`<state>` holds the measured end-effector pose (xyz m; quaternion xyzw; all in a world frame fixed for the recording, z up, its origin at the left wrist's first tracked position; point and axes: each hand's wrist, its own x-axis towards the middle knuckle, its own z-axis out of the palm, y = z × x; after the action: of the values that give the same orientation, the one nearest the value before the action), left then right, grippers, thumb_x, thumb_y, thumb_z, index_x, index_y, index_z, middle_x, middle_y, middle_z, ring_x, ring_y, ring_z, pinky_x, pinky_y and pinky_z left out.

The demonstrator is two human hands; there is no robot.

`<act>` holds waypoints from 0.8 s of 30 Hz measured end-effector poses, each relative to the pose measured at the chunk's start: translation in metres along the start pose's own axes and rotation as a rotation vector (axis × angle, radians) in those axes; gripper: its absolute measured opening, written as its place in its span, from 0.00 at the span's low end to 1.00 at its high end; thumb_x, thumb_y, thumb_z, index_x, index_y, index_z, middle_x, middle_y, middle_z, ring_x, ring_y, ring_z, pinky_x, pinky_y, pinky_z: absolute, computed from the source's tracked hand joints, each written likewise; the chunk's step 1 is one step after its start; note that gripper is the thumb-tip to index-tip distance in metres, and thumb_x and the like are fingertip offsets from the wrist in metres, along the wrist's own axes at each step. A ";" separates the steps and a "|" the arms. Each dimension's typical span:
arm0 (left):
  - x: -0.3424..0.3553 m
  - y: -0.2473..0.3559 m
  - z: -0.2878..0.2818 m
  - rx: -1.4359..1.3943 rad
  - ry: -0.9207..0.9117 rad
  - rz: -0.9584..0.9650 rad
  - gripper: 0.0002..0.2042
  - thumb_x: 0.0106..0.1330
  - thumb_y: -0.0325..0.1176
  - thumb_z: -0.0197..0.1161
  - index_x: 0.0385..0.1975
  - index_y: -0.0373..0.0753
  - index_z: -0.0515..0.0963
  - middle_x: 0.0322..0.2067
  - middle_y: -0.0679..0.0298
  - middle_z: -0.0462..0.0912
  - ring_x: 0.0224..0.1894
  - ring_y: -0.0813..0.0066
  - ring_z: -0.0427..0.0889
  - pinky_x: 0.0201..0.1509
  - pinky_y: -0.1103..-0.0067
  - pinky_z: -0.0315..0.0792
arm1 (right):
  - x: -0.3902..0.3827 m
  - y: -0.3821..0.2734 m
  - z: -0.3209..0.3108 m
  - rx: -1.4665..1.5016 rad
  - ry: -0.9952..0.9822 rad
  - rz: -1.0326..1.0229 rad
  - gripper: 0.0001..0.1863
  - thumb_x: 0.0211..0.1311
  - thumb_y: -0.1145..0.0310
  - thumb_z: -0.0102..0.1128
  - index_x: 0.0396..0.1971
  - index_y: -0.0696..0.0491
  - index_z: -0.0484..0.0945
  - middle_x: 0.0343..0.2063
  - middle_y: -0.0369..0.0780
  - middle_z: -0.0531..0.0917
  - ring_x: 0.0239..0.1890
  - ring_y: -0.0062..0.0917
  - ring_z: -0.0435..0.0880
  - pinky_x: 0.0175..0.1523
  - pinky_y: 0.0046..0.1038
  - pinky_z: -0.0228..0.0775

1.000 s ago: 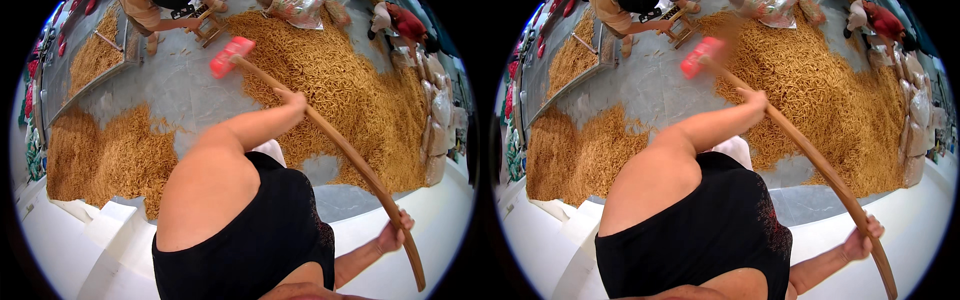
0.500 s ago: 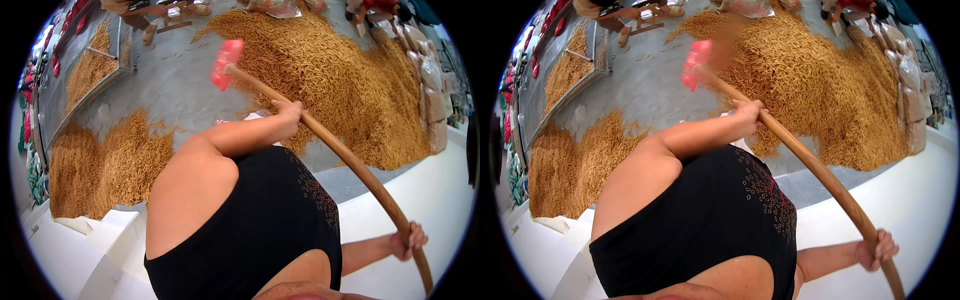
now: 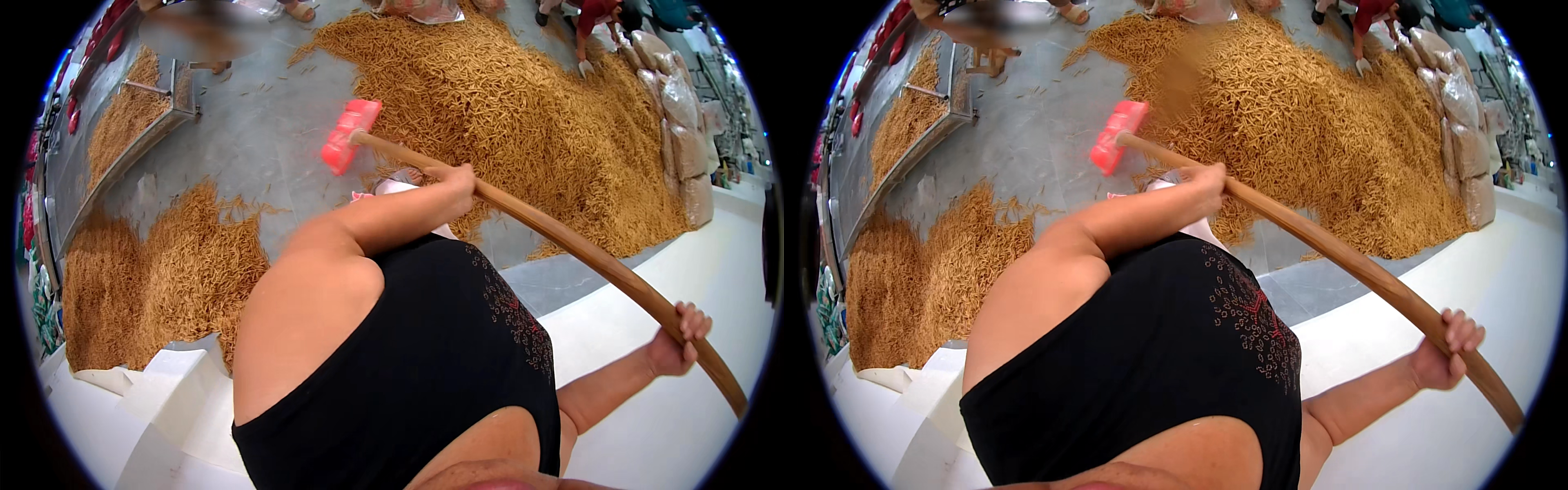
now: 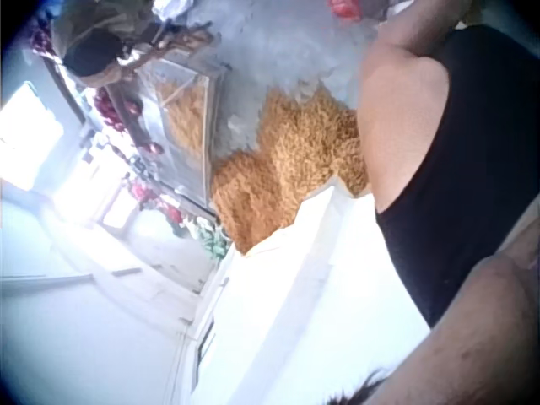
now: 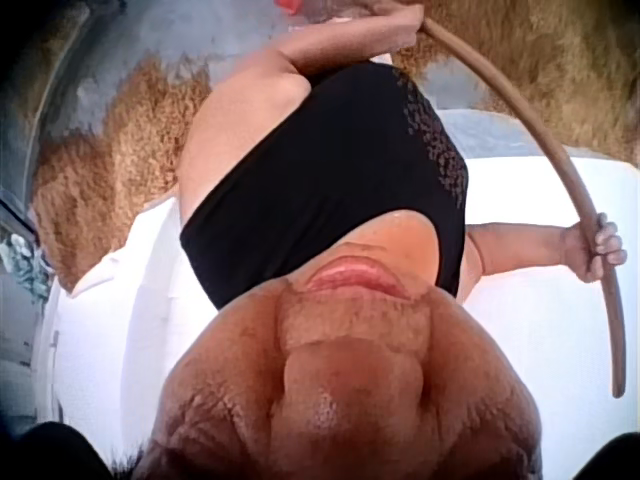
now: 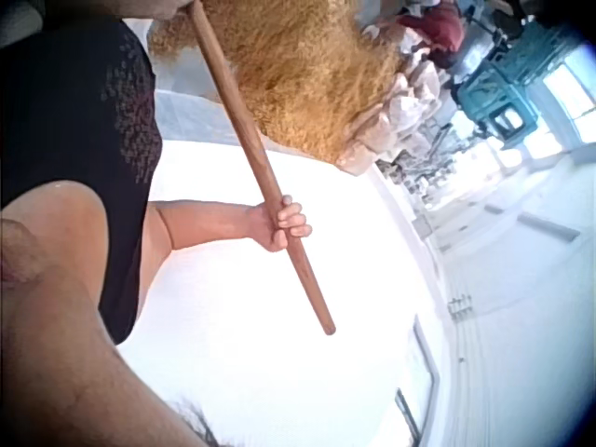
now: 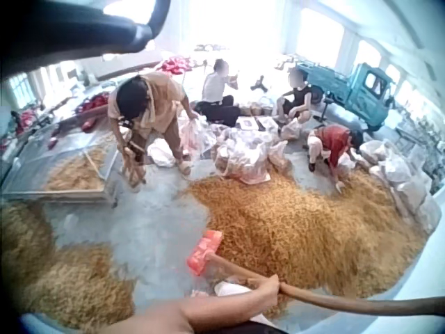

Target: The person uses a red shovel to gather and move a large pile of grain on the floor. Other people in the background are seen bagging the grain into plastic bags.

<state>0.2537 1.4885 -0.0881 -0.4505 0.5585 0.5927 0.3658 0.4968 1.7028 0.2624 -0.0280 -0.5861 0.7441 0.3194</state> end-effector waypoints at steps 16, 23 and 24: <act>-0.061 0.046 -0.041 -0.024 -0.295 0.048 0.15 0.61 0.33 0.53 0.42 0.36 0.57 0.30 0.57 0.73 0.28 0.65 0.78 0.28 0.70 0.78 | -0.007 -0.014 0.099 0.018 -0.062 -0.244 0.10 0.43 0.74 0.53 0.26 0.49 0.63 0.17 0.33 0.66 0.24 0.19 0.65 0.37 0.24 0.60; -0.012 0.043 -0.055 0.056 -0.415 0.047 0.09 0.64 0.39 0.49 0.34 0.40 0.66 0.26 0.61 0.74 0.26 0.70 0.76 0.29 0.70 0.77 | -0.006 -0.008 0.125 0.058 -0.108 -0.287 0.10 0.45 0.73 0.52 0.28 0.50 0.63 0.18 0.33 0.67 0.24 0.20 0.66 0.36 0.25 0.62; -0.012 0.046 -0.057 0.069 -0.440 0.050 0.09 0.65 0.39 0.49 0.34 0.40 0.67 0.26 0.62 0.74 0.27 0.70 0.76 0.29 0.71 0.77 | -0.006 -0.009 0.130 0.054 -0.122 -0.290 0.10 0.45 0.73 0.52 0.28 0.50 0.63 0.19 0.34 0.67 0.24 0.21 0.67 0.36 0.25 0.63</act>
<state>0.2222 1.4278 -0.0597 -0.2836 0.4962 0.6660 0.4794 0.4515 1.5900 0.3087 0.1108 -0.5821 0.7060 0.3879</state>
